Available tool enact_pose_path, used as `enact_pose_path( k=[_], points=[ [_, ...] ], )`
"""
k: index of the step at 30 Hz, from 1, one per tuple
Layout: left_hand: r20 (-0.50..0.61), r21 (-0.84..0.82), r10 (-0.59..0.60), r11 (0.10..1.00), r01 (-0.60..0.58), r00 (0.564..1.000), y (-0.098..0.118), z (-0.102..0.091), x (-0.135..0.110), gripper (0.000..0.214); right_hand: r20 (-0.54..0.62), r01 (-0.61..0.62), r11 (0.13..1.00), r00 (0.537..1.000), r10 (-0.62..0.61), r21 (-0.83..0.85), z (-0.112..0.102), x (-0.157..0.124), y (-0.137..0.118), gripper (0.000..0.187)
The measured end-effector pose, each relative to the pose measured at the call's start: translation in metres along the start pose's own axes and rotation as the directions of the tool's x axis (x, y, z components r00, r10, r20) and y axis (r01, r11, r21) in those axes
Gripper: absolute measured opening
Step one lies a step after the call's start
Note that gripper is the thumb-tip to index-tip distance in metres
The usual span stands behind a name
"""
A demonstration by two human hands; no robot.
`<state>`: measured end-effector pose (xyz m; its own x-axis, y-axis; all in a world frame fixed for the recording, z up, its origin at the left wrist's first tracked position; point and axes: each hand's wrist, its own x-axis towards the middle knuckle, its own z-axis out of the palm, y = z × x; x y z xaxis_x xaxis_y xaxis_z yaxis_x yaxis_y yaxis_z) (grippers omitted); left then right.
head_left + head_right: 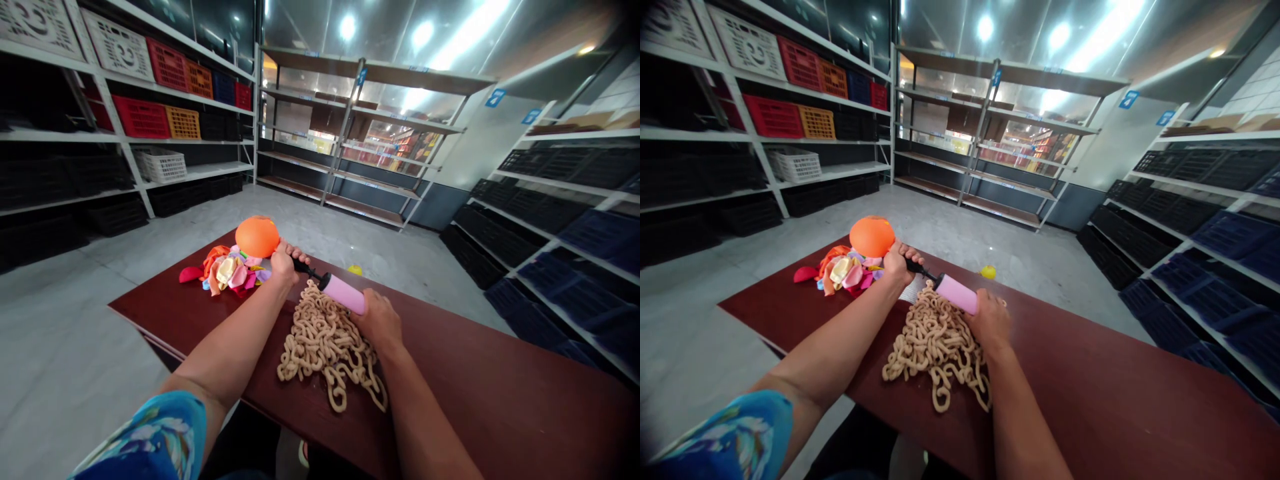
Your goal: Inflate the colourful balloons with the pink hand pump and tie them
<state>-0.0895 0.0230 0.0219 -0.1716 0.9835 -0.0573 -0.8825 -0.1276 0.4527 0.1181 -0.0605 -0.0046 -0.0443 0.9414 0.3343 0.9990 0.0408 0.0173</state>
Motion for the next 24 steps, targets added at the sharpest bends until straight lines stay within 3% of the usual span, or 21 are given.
enact_pose_path(
  k=[7, 11, 18, 24],
  points=[
    [-0.054, -0.041, 0.035, 0.998, -0.037, 0.998, 0.01, -0.01, 0.017, 0.037, -0.007, -0.105, 0.992, 0.994, 0.105, -0.065, -0.001, 0.003, 0.03, 0.026],
    [-0.045, -0.045, 0.035, 0.998, -0.037, 0.998, 0.004, -0.009, 0.014, 0.037, -0.017, -0.12, 0.989, 0.993, 0.119, -0.088, 0.001, 0.001, 0.021, 0.022],
    [-0.021, -0.015, -0.05, 0.999, 0.05, 0.999, -0.017, 0.005, -0.008, 0.039, -0.068, -0.02, 0.997, 0.998, 0.014, -0.075, 0.005, -0.003, -0.006, 0.018],
    [-0.03, 0.024, -0.061, 0.998, 0.061, 0.998, -0.016, 0.008, -0.01, 0.041, 0.01, -0.026, 1.0, 1.0, 0.026, -0.017, 0.003, -0.003, -0.01, 0.021]
  ],
)
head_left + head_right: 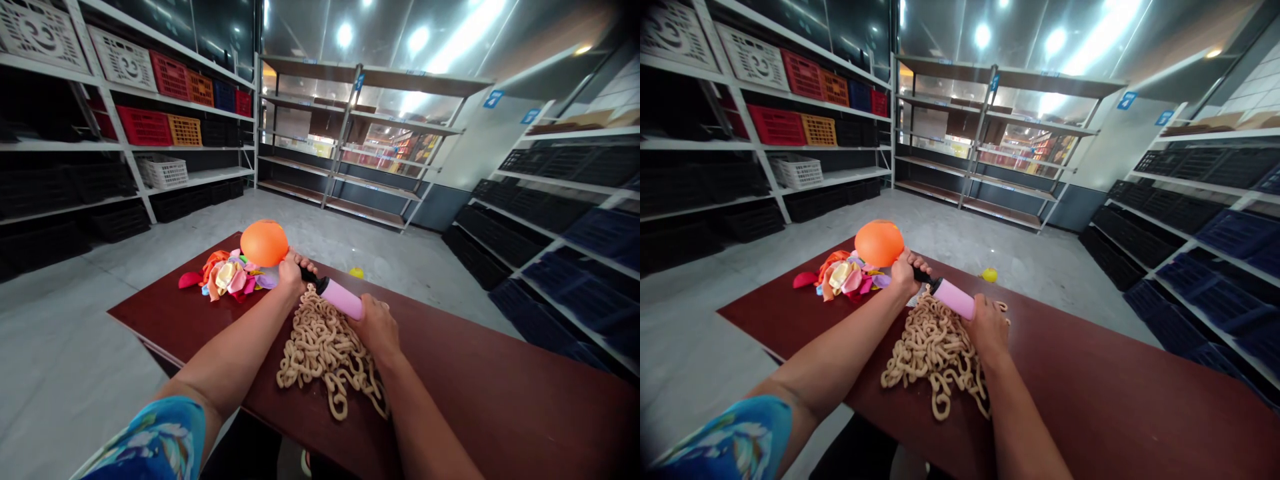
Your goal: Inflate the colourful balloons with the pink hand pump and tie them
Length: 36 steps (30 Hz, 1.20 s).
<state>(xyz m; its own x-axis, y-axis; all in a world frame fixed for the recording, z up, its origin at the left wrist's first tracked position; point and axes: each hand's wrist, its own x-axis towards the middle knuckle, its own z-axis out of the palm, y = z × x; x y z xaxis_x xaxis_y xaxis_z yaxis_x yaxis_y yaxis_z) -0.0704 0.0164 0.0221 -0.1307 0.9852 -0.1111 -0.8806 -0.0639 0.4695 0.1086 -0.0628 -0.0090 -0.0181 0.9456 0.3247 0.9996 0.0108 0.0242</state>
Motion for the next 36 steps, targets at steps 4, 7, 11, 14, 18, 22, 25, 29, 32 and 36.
enact_pose_path(
  k=[4, 7, 11, 14, 18, 22, 25, 29, 32, 36],
  points=[
    [-0.016, -0.011, 0.061, 0.998, -0.061, 0.998, 0.013, -0.007, 0.012, 0.036, 0.012, 0.001, 1.0, 1.0, -0.001, 0.018, -0.002, 0.006, 0.017, 0.023],
    [-0.045, -0.012, 0.094, 0.995, -0.095, 0.995, 0.02, -0.013, 0.019, 0.033, 0.066, -0.046, 0.999, 0.997, 0.046, -0.003, -0.004, 0.007, 0.034, 0.025],
    [-0.063, -0.014, 0.104, 0.994, -0.105, 0.993, 0.022, -0.018, 0.023, 0.032, 0.093, -0.09, 0.996, 0.992, 0.09, -0.009, -0.005, 0.004, 0.044, 0.025],
    [-0.038, -0.031, 0.113, 0.993, -0.114, 0.993, 0.021, -0.019, 0.022, 0.032, 0.061, -0.071, 0.997, 0.996, 0.071, -0.015, -0.005, 0.003, 0.038, 0.02],
    [0.001, -0.037, 0.085, 0.996, -0.085, 0.996, 0.014, -0.013, 0.015, 0.035, 0.032, -0.031, 1.0, 0.999, 0.031, 0.0, -0.006, 0.002, 0.022, 0.024],
    [0.019, -0.027, 0.022, 0.999, -0.022, 1.0, 0.005, -0.005, 0.005, 0.038, -0.067, 0.039, 0.997, 0.997, -0.035, 0.061, -0.007, -0.001, 0.008, 0.033],
    [0.016, -0.02, -0.004, 1.0, 0.005, 1.0, 0.0, 0.0, -0.001, 0.039, -0.105, 0.093, 0.992, 0.991, -0.085, 0.082, -0.006, -0.003, 0.003, 0.028],
    [-0.002, -0.005, -0.017, 1.0, 0.017, 1.0, -0.002, 0.001, -0.001, 0.038, -0.058, 0.098, 0.99, 0.994, -0.092, 0.101, -0.005, -0.001, 0.005, 0.025],
    [-0.007, -0.001, 0.006, 1.0, -0.006, 1.0, 0.003, -0.004, 0.008, 0.036, 0.014, 0.046, 0.995, 0.999, -0.048, 0.089, -0.005, 0.003, 0.014, 0.026],
    [-0.034, -0.007, 0.07, 0.997, -0.071, 0.997, 0.017, -0.014, 0.021, 0.033, 0.039, -0.018, 1.0, 0.999, 0.017, 0.023, -0.005, 0.006, 0.031, 0.025]
  ],
)
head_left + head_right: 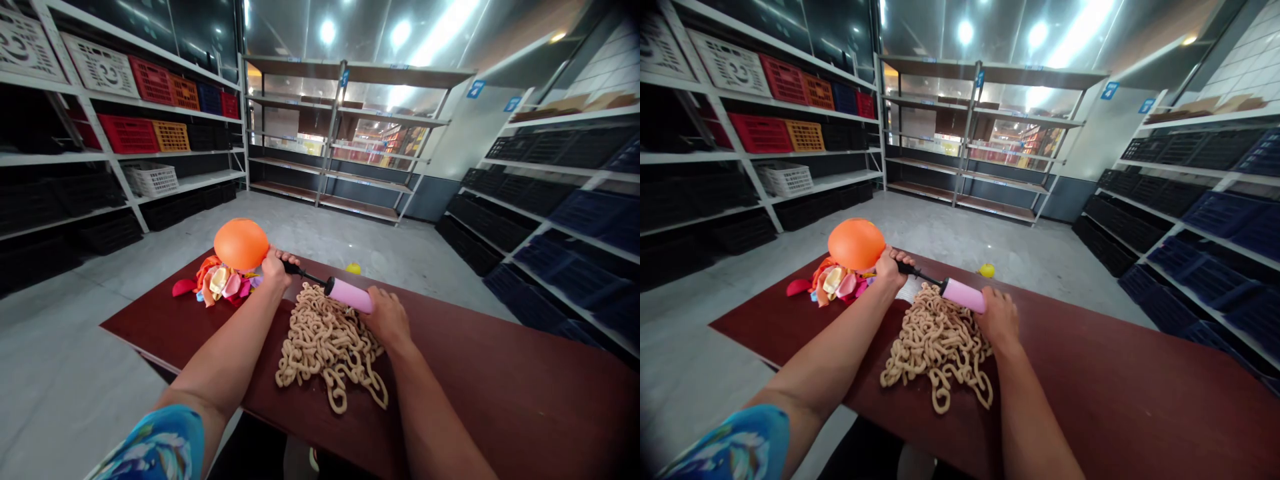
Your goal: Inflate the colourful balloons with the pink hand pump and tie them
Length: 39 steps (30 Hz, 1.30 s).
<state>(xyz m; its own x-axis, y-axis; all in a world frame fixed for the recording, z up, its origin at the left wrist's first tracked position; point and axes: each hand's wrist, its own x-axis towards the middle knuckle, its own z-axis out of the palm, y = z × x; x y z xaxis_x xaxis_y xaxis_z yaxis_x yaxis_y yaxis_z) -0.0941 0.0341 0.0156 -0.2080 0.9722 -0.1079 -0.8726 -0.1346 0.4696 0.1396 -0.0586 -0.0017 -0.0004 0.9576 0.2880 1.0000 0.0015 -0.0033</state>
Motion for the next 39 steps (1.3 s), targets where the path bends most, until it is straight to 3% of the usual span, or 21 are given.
enact_pose_path(
  k=[6, 14, 18, 27, 31, 39],
  points=[
    [-0.03, -0.027, 0.01, 1.0, -0.011, 1.0, 0.007, -0.004, 0.004, 0.033, -0.016, -0.063, 0.997, 0.998, 0.063, -0.043, 0.001, -0.003, 0.005, 0.023],
    [0.056, 0.008, -0.068, 0.998, 0.068, 0.996, -0.017, 0.01, -0.019, 0.038, -0.084, 0.053, 0.998, 0.995, -0.056, -0.041, 0.001, -0.007, -0.024, 0.023],
    [0.08, 0.029, -0.085, 0.996, 0.083, 0.993, -0.018, 0.016, -0.029, 0.041, -0.093, 0.098, 0.995, 0.991, -0.099, -0.021, 0.002, -0.007, -0.031, 0.022],
    [0.065, -0.008, 0.047, 0.999, -0.046, 0.997, 0.01, 0.005, -0.006, 0.032, -0.054, -0.038, 0.998, 0.998, 0.035, -0.051, -0.001, 0.0, 0.002, 0.027],
    [0.084, -0.027, 0.052, 0.998, -0.049, 0.995, 0.013, 0.002, -0.002, 0.032, -0.028, -0.104, 0.992, 0.994, 0.103, -0.07, 0.001, 0.0, 0.012, 0.026],
    [0.17, -0.036, -0.021, 0.999, 0.028, 0.985, -0.008, 0.009, -0.019, 0.036, -0.123, 0.03, 0.998, 0.992, -0.037, -0.056, 0.003, -0.004, -0.015, 0.025]
  ],
)
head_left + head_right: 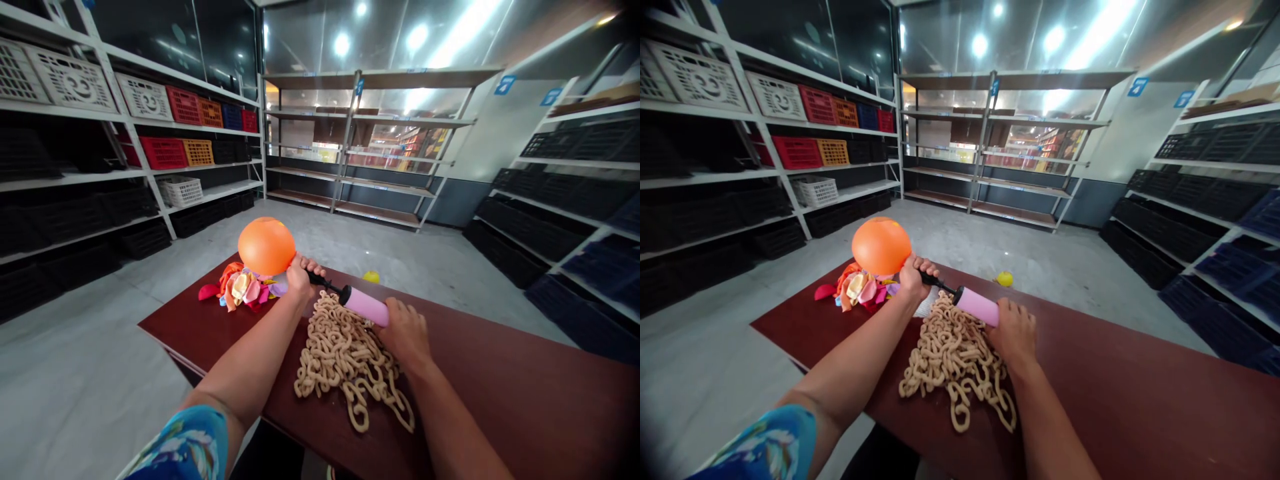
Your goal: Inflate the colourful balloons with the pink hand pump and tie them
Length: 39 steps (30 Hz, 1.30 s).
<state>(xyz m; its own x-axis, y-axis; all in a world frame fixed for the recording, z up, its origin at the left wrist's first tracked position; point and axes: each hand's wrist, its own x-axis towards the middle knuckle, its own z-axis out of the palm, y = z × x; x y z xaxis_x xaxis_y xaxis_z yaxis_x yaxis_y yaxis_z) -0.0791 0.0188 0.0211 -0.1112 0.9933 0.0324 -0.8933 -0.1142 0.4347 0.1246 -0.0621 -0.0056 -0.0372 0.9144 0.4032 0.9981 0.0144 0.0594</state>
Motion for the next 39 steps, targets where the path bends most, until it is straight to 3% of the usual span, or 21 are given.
enact_pose_path(
  k=[3, 7, 14, 19, 25, 33, 39],
  points=[
    [0.031, 0.011, -0.032, 0.999, 0.031, 0.999, -0.011, 0.005, -0.008, 0.039, -0.035, 0.03, 0.999, 0.999, -0.03, 0.01, 0.001, -0.001, -0.008, 0.022],
    [0.014, 0.029, -0.05, 0.998, 0.05, 0.999, -0.014, 0.007, -0.01, 0.038, 0.002, 0.062, 0.997, 0.998, -0.062, 0.048, 0.003, -0.001, -0.01, 0.023],
    [-0.093, 0.024, 0.048, 0.999, -0.046, 0.994, 0.018, -0.004, 0.011, 0.032, -0.011, -0.008, 1.0, 1.0, 0.009, 0.006, 0.006, 0.005, 0.012, 0.028],
    [-0.131, 0.021, 0.081, 0.997, -0.079, 0.988, 0.029, -0.012, 0.02, 0.031, 0.045, -0.134, 0.991, 0.99, 0.135, -0.026, 0.006, 0.005, 0.027, 0.024],
    [-0.103, 0.007, 0.04, 0.999, -0.039, 0.994, 0.016, -0.009, 0.014, 0.03, 0.03, -0.064, 0.997, 0.997, 0.065, -0.032, 0.003, 0.001, 0.012, 0.022],
    [-0.065, 0.037, -0.065, 0.997, 0.068, 0.996, -0.011, 0.008, -0.008, 0.036, -0.016, 0.053, 0.998, 0.999, -0.052, 0.027, 0.0, -0.001, -0.012, 0.02],
    [-0.074, 0.066, 0.011, 0.998, -0.006, 0.997, 0.002, 0.005, 0.0, 0.037, 0.029, 0.018, 0.998, 0.999, -0.02, 0.058, 0.0, 0.003, -0.004, 0.025]
  ],
)
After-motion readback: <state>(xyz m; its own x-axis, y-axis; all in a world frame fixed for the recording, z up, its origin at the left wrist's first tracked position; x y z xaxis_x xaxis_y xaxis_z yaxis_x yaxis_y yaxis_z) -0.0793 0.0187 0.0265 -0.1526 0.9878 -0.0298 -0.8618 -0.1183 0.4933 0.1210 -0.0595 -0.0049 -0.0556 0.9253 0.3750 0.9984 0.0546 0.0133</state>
